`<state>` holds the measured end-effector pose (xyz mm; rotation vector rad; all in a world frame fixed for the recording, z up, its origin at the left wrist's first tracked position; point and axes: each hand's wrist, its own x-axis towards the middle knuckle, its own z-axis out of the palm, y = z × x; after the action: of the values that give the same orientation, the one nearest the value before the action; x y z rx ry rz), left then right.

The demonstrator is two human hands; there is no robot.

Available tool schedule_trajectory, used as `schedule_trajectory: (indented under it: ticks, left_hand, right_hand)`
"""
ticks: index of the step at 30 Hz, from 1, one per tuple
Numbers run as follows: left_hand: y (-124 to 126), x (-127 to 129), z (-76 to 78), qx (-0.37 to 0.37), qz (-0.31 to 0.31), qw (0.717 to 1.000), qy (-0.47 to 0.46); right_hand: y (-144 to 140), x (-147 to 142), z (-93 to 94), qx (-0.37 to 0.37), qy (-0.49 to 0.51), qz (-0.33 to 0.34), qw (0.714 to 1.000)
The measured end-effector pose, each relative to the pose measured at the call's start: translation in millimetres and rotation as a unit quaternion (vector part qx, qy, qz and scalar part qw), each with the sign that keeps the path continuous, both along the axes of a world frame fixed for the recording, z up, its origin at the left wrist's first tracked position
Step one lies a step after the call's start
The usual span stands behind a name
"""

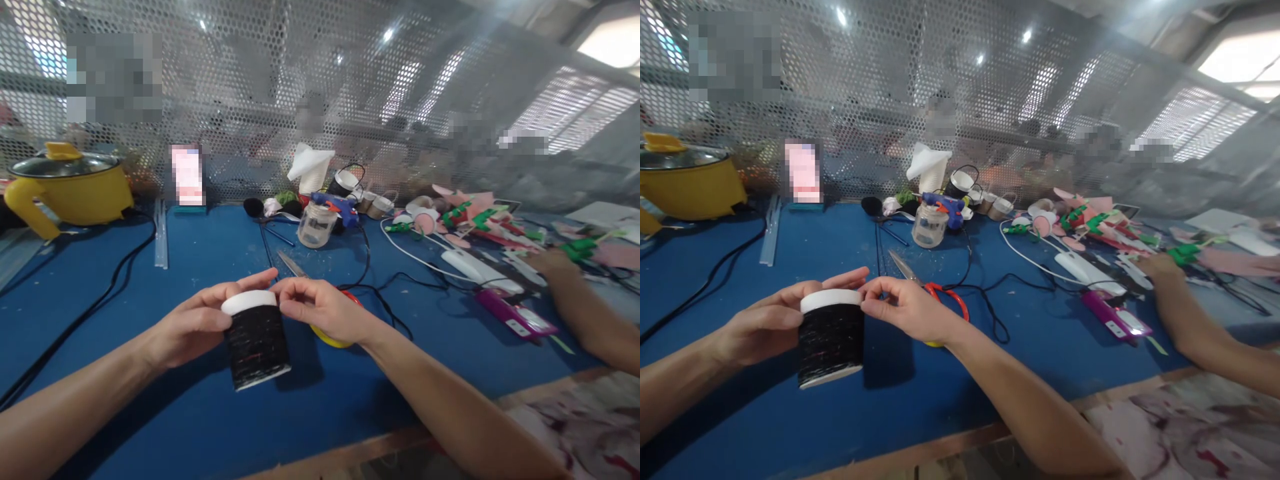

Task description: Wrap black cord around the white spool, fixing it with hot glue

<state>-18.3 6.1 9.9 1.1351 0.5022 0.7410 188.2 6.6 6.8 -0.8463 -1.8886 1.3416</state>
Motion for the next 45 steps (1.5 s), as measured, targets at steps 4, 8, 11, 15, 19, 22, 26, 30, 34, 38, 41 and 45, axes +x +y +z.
schedule_trajectory:
  ticks: [4, 8, 11, 15, 19, 22, 26, 30, 34, 38, 41, 45]
  left_hand:
    - [0.9, -0.1, -1.9, -0.010, -0.016, 1.000, -0.010]
    - [2.7, -1.0, -2.6, -0.011, -0.025, 1.000, -0.008]
    - [5.5, -2.0, -4.2, -0.014, -0.016, 1.000, 0.008]
    - [9.9, -0.8, -9.1, -0.007, -0.002, 0.999, 0.050]
    - [14.7, -0.1, -16.1, 0.020, 0.001, 0.995, 0.098]
    - [16.9, -1.8, -18.0, 0.077, -0.017, 0.987, 0.137]
    - [14.6, -1.4, -13.2, 0.213, -0.002, 0.946, 0.244]
    - [8.1, 6.1, -8.0, 0.320, 0.048, 0.902, 0.287]
    - [5.1, 12.5, -7.5, 0.362, 0.054, 0.884, 0.292]
    - [6.0, 12.0, -9.2, 0.329, 0.042, 0.900, 0.283]
    - [6.1, 10.6, -10.1, 0.307, 0.036, 0.911, 0.272]
    - [5.2, 11.1, -11.6, 0.301, 0.036, 0.917, 0.258]
  right_hand:
    - [0.0, 0.4, -0.6, -0.070, 0.033, -0.003, 0.997]
    - [0.1, 2.5, 2.1, -0.131, 0.073, 0.023, 0.988]
    - [0.8, 5.1, 5.4, -0.106, 0.071, 0.022, 0.992]
    - [1.3, 8.2, 8.3, -0.057, 0.034, 0.017, 0.998]
    - [0.7, 9.6, 8.0, 0.062, -0.048, -0.011, 0.997]
    - [0.1, 9.0, 7.2, 0.130, -0.125, -0.018, 0.983]
    - [-0.3, 6.7, 7.0, 0.178, -0.172, -0.018, 0.969]
    - [-1.2, 3.8, 7.7, 0.190, -0.187, -0.021, 0.964]
    - [-2.9, 1.4, 8.6, 0.206, -0.182, -0.021, 0.961]
    - [-4.6, 1.2, 9.4, 0.206, -0.176, -0.023, 0.962]
    - [-5.1, 1.7, 9.5, 0.205, -0.172, -0.025, 0.963]
    - [-4.3, 1.3, 7.8, 0.206, -0.173, -0.029, 0.963]
